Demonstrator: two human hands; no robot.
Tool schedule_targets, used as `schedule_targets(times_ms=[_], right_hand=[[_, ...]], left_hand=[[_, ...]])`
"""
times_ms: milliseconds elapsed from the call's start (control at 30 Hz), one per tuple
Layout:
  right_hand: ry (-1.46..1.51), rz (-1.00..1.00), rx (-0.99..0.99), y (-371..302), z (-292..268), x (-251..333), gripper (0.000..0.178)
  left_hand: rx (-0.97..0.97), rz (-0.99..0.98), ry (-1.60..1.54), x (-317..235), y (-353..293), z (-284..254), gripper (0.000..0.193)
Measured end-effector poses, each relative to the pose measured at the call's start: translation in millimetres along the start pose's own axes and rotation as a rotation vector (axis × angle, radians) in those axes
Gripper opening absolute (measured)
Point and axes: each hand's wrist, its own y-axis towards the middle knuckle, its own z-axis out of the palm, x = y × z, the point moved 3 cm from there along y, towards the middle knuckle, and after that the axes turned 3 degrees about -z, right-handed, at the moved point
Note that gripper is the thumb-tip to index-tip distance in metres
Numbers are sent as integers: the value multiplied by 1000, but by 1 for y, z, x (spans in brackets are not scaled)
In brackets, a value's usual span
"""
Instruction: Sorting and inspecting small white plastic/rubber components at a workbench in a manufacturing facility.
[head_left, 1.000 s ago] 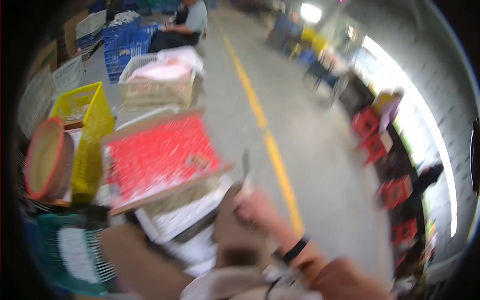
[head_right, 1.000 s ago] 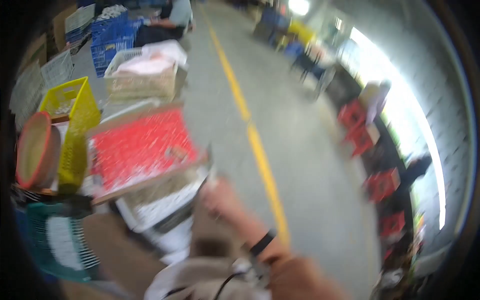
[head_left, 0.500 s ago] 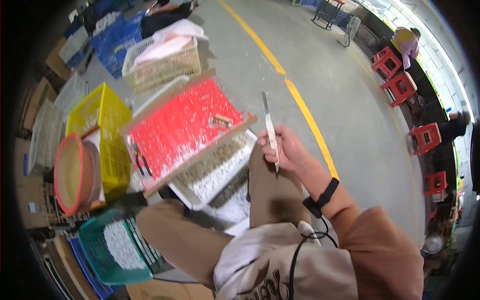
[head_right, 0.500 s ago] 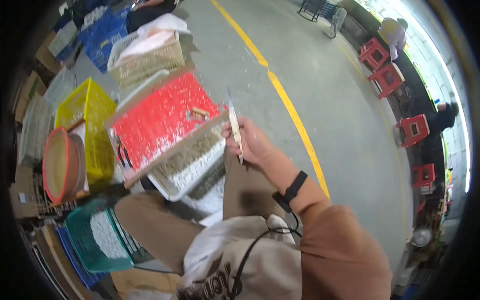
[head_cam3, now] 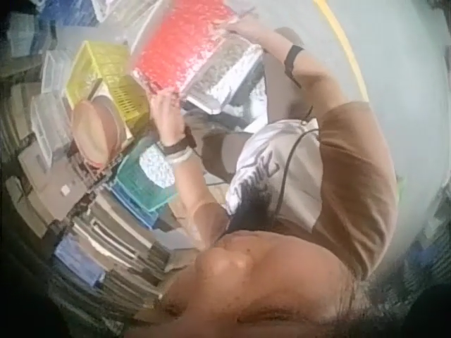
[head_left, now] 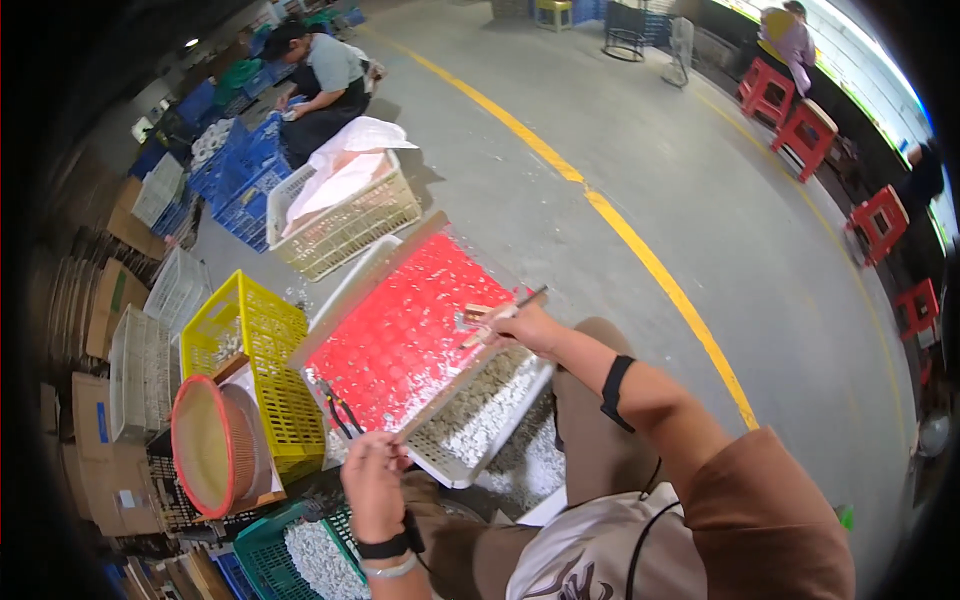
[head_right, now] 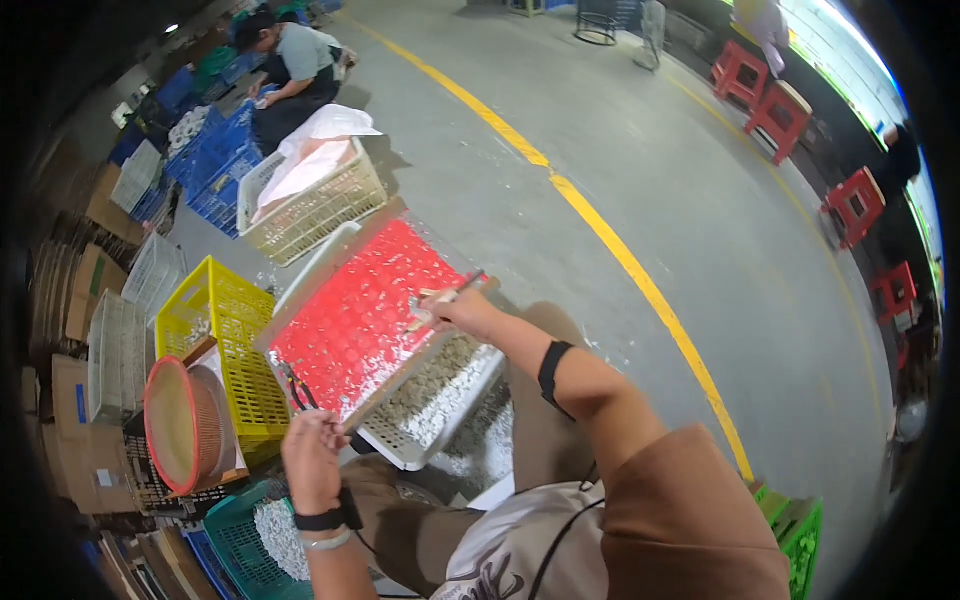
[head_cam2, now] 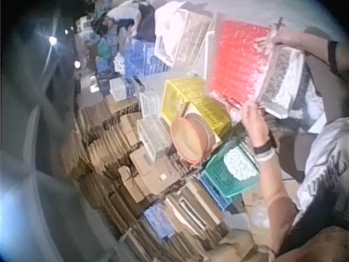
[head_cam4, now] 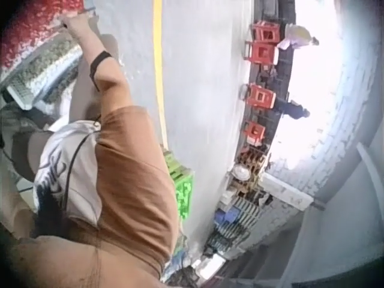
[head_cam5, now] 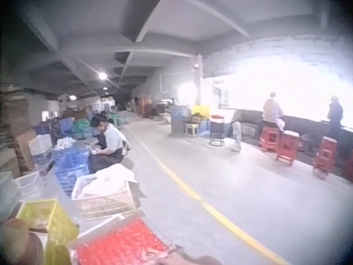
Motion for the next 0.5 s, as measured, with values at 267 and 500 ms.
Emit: schedule_targets(times_ms=[267, 500], right_hand=[[-446, -66, 122, 52, 106, -109, 27], [-1055, -510, 763, 47, 240, -144, 50]], left_hand=[[-352, -282, -274, 107, 74, -84, 10], [-637, -292, -235, 139, 76, -142, 11]])
